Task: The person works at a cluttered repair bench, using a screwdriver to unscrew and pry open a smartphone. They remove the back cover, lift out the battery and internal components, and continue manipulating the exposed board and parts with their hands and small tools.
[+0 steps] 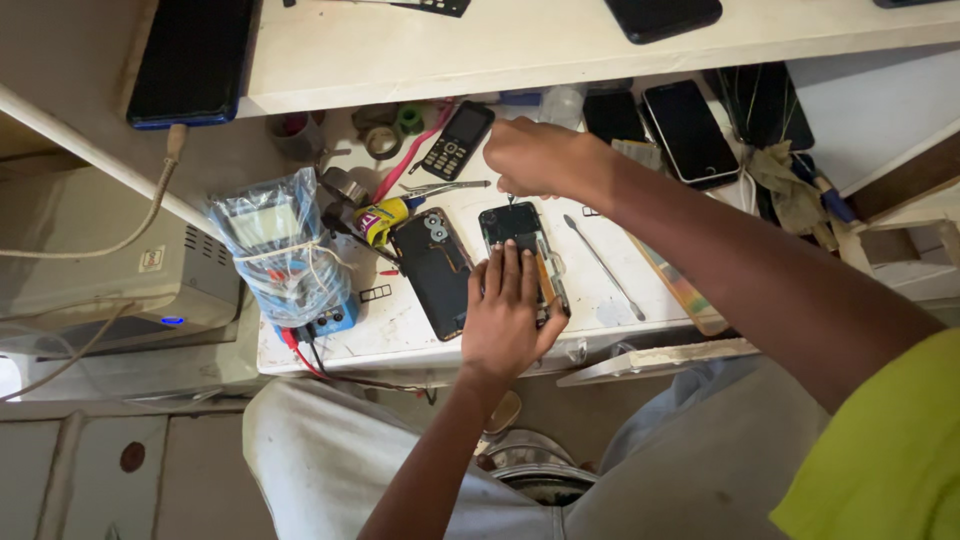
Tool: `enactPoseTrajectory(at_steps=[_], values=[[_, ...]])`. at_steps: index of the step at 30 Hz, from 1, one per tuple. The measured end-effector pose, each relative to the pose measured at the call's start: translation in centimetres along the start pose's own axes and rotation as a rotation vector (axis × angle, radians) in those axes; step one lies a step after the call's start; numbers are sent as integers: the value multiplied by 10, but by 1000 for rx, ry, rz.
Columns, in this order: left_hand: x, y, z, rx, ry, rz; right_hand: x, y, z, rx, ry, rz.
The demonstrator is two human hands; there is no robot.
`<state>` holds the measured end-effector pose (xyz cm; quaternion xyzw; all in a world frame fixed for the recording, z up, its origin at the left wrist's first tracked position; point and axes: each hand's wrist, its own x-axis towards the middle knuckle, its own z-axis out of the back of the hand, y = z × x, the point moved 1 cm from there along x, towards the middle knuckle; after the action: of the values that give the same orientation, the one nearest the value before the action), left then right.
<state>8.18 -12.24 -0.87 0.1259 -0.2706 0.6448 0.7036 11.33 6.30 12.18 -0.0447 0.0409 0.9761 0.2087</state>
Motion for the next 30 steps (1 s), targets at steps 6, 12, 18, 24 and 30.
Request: enactPoseTrajectory(at_steps=[6,12,18,24,30], values=[[1,0,0,0,1,0,-3,-1,5,172,175,-160],[0,0,-1,20,12,-3,0,12,14,102,192,-241],[0,-1,-3,25,24,3,6,18,15,164,150,-292],[-1,-1,-2,25,13,-5,2,16,18,292,144,-299],[-1,-1,-1,10,11,2,6,17,21,238,263,-303]])
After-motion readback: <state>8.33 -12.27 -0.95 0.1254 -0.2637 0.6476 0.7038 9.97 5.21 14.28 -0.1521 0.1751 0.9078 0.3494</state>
